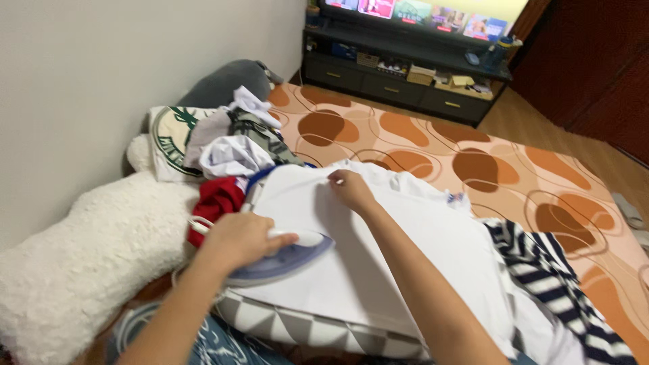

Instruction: The person irons a white short-sleeved shirt on a portable ironing board placed on the floor. They smooth the fabric, move the iron across the front and back, and flip the shirt to iron both sides.

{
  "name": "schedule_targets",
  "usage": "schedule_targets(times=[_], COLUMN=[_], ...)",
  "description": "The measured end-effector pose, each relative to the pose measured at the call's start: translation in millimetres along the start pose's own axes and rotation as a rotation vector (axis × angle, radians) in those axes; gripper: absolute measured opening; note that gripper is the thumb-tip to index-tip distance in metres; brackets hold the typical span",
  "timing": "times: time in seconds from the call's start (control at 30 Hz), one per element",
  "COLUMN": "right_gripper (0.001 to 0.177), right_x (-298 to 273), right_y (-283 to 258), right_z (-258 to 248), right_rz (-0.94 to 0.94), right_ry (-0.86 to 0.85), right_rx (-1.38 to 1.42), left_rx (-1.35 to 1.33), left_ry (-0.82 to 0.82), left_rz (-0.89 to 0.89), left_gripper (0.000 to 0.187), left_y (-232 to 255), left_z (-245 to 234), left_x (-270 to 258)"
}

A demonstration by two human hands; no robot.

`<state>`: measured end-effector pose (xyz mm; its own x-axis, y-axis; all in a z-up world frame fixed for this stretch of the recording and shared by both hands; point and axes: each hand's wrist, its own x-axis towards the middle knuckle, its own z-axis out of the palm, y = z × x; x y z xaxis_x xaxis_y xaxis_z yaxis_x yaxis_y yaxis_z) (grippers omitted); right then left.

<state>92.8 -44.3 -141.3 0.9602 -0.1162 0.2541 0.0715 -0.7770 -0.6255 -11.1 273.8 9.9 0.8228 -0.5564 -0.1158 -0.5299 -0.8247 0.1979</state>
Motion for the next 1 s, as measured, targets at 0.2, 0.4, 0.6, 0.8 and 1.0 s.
schedule_targets(times=[0.2, 0.4, 0.6, 0.8, 1.0], right_gripper=[0.021, 0.015, 0.013, 0.008, 0.013], right_x=[80.6, 122.7, 119.3, 111.5, 108.9], right_y=[-9.1, -35.8, -78.0, -97.2, -72.6], right_z=[79.0, 85.8, 59.8, 59.1, 75.5], right_rz=[-0.462, -0.405, -0.624, -0.948, -0.813], right_ry=[-0.084, -0.347, -0.376, -0.238, -0.291], right_rx=[-0.199, -0.252, -0.433, -0.699, -0.617], left_rx=[-0.043, -0.114, -0.171, -0.180, -0.162], left_ry=[0.082, 0.112, 0.141, 0.139, 0.184], left_rz=[0.060, 0.117, 0.140, 0.152, 0.155], left_gripper=[0.071, 0.067, 0.064, 0.065, 0.065], left_y=[-4.4, -11.2, -11.9, -12.6, -13.1], left_z=[9.0, 14.8, 13.3, 15.1, 19.4], left_x=[-6.5, -6.8, -8.2, -8.7, -8.8])
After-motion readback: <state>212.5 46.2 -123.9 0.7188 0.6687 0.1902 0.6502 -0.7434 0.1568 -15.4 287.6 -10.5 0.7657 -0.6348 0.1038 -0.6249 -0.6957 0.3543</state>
